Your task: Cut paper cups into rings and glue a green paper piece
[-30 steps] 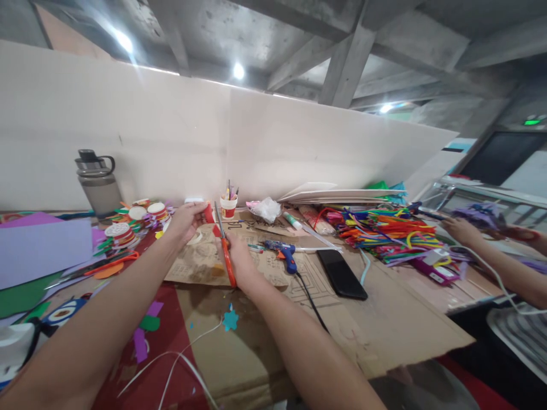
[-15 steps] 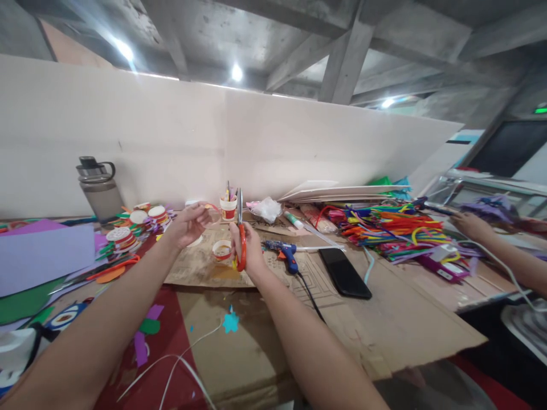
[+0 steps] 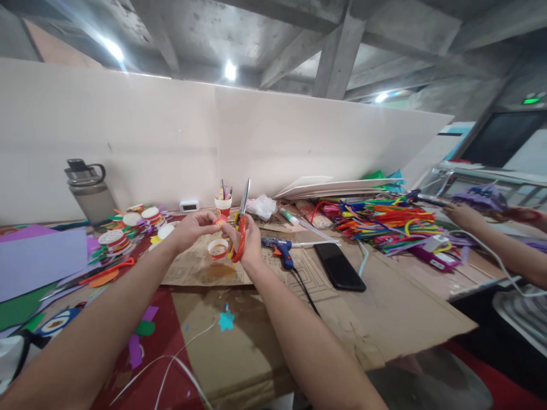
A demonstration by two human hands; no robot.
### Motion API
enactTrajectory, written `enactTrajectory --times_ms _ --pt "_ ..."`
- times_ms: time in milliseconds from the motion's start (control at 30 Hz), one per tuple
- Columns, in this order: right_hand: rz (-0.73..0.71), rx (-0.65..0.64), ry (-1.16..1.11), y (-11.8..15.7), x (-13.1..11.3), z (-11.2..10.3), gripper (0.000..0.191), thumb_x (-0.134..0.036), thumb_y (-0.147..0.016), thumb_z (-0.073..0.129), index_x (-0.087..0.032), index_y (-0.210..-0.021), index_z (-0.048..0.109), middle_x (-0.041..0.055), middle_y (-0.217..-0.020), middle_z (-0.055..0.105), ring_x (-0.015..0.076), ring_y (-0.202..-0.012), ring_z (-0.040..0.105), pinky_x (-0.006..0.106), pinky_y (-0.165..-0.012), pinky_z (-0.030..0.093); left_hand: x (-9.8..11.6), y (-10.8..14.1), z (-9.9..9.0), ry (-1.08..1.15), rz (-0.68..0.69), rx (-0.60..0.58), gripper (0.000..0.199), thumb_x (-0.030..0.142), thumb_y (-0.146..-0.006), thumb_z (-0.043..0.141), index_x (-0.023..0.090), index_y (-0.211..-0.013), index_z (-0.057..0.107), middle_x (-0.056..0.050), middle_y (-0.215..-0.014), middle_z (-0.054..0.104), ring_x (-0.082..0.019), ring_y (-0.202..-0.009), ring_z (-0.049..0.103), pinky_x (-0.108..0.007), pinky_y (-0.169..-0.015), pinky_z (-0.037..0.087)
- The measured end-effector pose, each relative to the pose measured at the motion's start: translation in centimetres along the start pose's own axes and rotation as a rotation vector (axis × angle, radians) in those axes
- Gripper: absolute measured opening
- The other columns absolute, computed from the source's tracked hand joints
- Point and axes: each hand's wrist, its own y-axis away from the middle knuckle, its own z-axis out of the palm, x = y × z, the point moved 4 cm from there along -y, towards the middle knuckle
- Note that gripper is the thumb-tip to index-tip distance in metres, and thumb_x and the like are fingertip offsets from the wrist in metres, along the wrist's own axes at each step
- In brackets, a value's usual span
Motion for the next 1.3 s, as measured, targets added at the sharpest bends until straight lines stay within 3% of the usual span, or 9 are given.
enactTrajectory --times_ms 200,400,633,733,800,867,1000,1133,1300 --pt "0.01 0.038 -0.018 -0.3 0.9 -0.6 0.041 -0.037 -0.067 0.078 -0.023 -0.092 0.049 -0.0047 -0.068 0.059 0.0089 -0.04 0.048 0.022 -0.034 0.041 0.1 0.1 0.0 -0.252 -0.052 -0.052 0.021 0.035 -0.076 0.072 0.016 -0.079 0.063 -0.002 -0.081 0.063 -0.015 -0.078 0.058 -0.029 -0.075 0.044" --pt "0.014 -0.002 -0.041 -0.5 1.1 -0.7 0.041 -0.032 -0.064 0.08 -0.022 -0.091 0.051 -0.0041 -0.067 0.057 0.0115 -0.048 0.054 0.022 -0.038 0.043 0.0 -0.1 0.7 -0.25 -0.021 -0.073 0.025 0.039 -0.074 0.071 0.017 -0.076 0.061 -0.001 -0.081 0.06 -0.014 -0.074 0.056 -0.027 -0.069 0.044" --pt "-0.014 0.03 -0.048 -0.7 1.2 -0.8 0.044 -0.032 -0.061 0.081 -0.023 -0.09 0.049 -0.0061 -0.068 0.054 0.0094 -0.05 0.051 0.02 -0.04 0.044 -1.1 -0.4 0.5 -0.414 -0.048 0.005 0.03 0.044 -0.077 0.068 0.016 -0.072 0.057 0.001 -0.069 0.057 -0.013 -0.063 0.053 -0.026 -0.06 0.042" --pt "-0.03 0.041 -0.052 -0.9 1.5 -1.1 0.042 -0.034 -0.064 0.079 -0.023 -0.092 0.05 -0.0059 -0.068 0.054 0.0095 -0.05 0.051 0.021 -0.041 0.044 -0.7 -0.4 0.3 -0.45 -0.038 0.086 0.029 0.043 -0.074 0.072 0.016 -0.075 0.06 -0.002 -0.077 0.063 -0.014 -0.068 0.057 -0.027 -0.064 0.045" --pt "-0.041 0.038 -0.046 -1.1 1.5 -1.2 0.04 -0.035 -0.066 0.078 -0.023 -0.093 0.051 -0.0052 -0.068 0.055 0.0102 -0.05 0.051 0.022 -0.042 0.044 -0.2 -0.3 -0.2 -0.409 -0.015 0.182 0.033 0.041 -0.068 0.078 0.017 -0.087 0.064 -0.005 -0.096 0.067 -0.017 -0.08 0.061 -0.029 -0.073 0.048" --pt "-0.072 0.039 -0.027 -1.3 1.2 -1.4 0.039 -0.036 -0.068 0.077 -0.022 -0.095 0.052 -0.0045 -0.069 0.057 0.0106 -0.049 0.051 0.023 -0.043 0.044 -0.1 -0.1 -0.7 -0.3 -0.019 0.239 0.049 0.038 -0.064 0.081 0.019 -0.106 0.064 -0.008 -0.117 0.064 -0.021 -0.097 0.062 -0.032 -0.084 0.049" --pt "-0.184 0.019 0.022 -1.1 0.1 -1.3 0.038 -0.035 -0.069 0.077 -0.022 -0.097 0.054 -0.0026 -0.077 0.061 0.0114 -0.055 0.054 0.025 -0.05 0.047 -0.7 -0.1 -0.3 0.009 -0.111 0.095 0.071 0.035 -0.069 0.079 0.022 -0.133 0.053 -0.014 -0.138 0.054 -0.027 -0.121 0.054 -0.037 -0.092 0.048" --pt "-0.188 -0.022 0.038 -0.4 -0.4 -0.8 0.037 -0.038 -0.07 0.075 -0.023 -0.097 0.055 -0.0009 -0.08 0.062 0.0124 -0.058 0.055 0.026 -0.052 0.048 -0.3 -0.3 0.4 0.023 -0.068 0.038 0.063 0.03 -0.067 0.081 0.022 -0.126 0.061 -0.011 -0.133 0.059 -0.027 -0.118 0.057 -0.039 -0.096 0.047" --pt "-0.179 -0.02 0.005 -0.4 -0.4 -0.7 0.039 -0.038 -0.071 0.076 -0.023 -0.098 0.053 -0.0031 -0.077 0.06 0.0105 -0.051 0.052 0.025 -0.049 0.047 0.6 -0.3 0.2 0.073 -0.01 0.117 0.06 0.025 -0.061 0.084 0.017 -0.118 0.066 -0.009 -0.111 0.069 -0.021 -0.097 0.064 -0.036 -0.09 0.049"
